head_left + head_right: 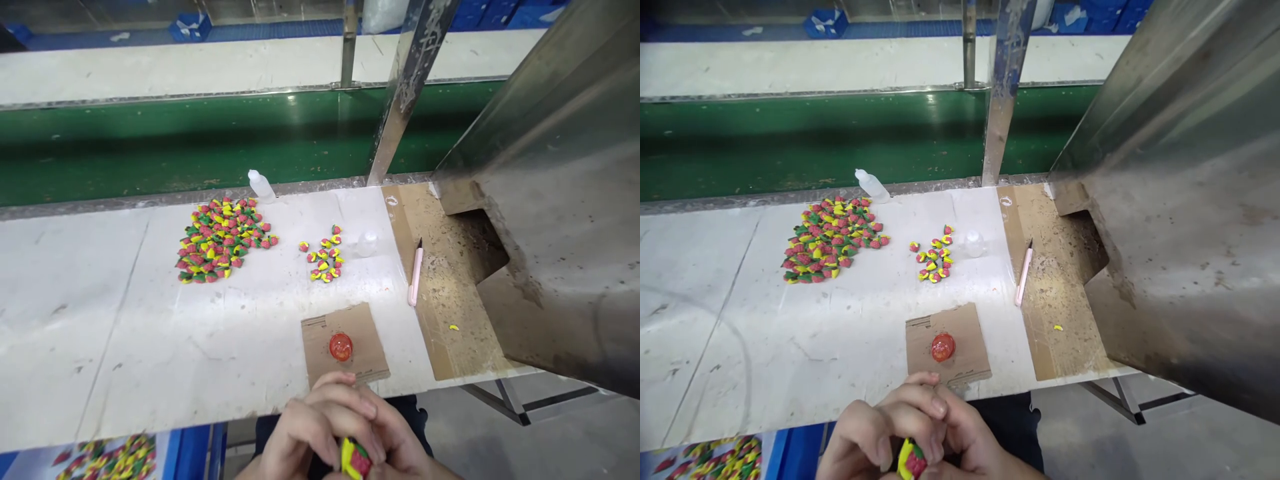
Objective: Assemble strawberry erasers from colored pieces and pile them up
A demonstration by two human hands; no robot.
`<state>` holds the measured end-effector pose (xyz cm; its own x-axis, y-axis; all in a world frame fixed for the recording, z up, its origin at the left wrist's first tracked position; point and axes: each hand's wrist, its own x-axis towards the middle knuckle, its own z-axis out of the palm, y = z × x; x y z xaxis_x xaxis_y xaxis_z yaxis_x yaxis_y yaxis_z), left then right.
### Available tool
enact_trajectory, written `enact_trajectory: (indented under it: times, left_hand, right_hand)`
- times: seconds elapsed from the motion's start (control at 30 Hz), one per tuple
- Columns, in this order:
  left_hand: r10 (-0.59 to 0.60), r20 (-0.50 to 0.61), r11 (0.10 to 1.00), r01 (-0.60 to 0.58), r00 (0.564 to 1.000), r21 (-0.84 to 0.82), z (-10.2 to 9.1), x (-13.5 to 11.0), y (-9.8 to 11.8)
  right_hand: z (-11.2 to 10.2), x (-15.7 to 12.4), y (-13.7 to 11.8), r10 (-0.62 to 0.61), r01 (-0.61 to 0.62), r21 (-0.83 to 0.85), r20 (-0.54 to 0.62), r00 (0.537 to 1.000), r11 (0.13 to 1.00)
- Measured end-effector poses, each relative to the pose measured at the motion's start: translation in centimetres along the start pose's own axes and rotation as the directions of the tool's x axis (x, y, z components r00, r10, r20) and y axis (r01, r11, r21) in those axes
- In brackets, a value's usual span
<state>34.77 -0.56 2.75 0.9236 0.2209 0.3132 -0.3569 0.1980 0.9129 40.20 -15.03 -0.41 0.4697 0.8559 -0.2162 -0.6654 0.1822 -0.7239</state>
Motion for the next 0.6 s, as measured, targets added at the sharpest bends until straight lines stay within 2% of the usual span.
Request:
enact_trajectory:
  times: [0.1,0.17,0.27,0.37,0.43,0.47,0.5,0.53,0.6]
  left_hand:
    - [0.036,0.075,0.995,-0.043,0.997,0.087,-0.8,0.7,0.3]
    - [0.040,0.093,0.993,-0.050,0.995,0.109,-0.9,0.9,0.5]
    - [0.047,0.108,0.995,-0.056,0.993,0.084,-0.9,1.1,0.9]
    - [-0.007,0.009,0.995,0.006,1.000,0.100,-1.8,1.6,1.7]
    - [-0.060,-0.078,0.962,0.079,0.995,0.260,-3.4,2.0,2.3]
    - [-0.076,-0.097,0.915,0.108,0.992,0.389,-4.5,2.4,2.4]
    - [-0.075,-0.099,0.837,0.117,0.992,0.534,-5.6,2.8,2.4]
    - [-0.065,-0.095,0.744,0.111,0.993,0.659,-6.7,3.2,2.3]
    - [-0.066,-0.070,0.563,0.095,0.995,0.821,-8.6,4.3,1.6]
  right_hand:
    - [-0.1,0.3,-0.6,0.080,-0.077,-0.061,0.052,0.995,0.995]
    - [0.1,0.3,-0.8,0.090,-0.084,-0.072,0.078,0.993,0.994]
    - [-0.1,-0.2,0.3,0.096,-0.091,-0.095,0.047,0.994,0.991]
    - [-1.4,-1.1,1.0,0.119,-0.106,-0.162,0.074,0.990,0.981]
    - [-2.6,-1.7,-0.1,0.028,0.005,-0.302,0.106,0.994,0.953]
    - [-3.2,-1.9,-1.2,-0.079,0.116,-0.438,0.101,0.992,0.892]
    - [-3.7,-1.9,-2.4,-0.201,0.212,-0.616,0.088,0.976,0.759]
    - [-4.2,-1.9,-3.7,-0.325,0.274,-0.770,0.092,0.941,0.576]
    - [-5.0,-1.6,-5.8,-0.494,0.288,-0.932,0.149,0.856,0.218]
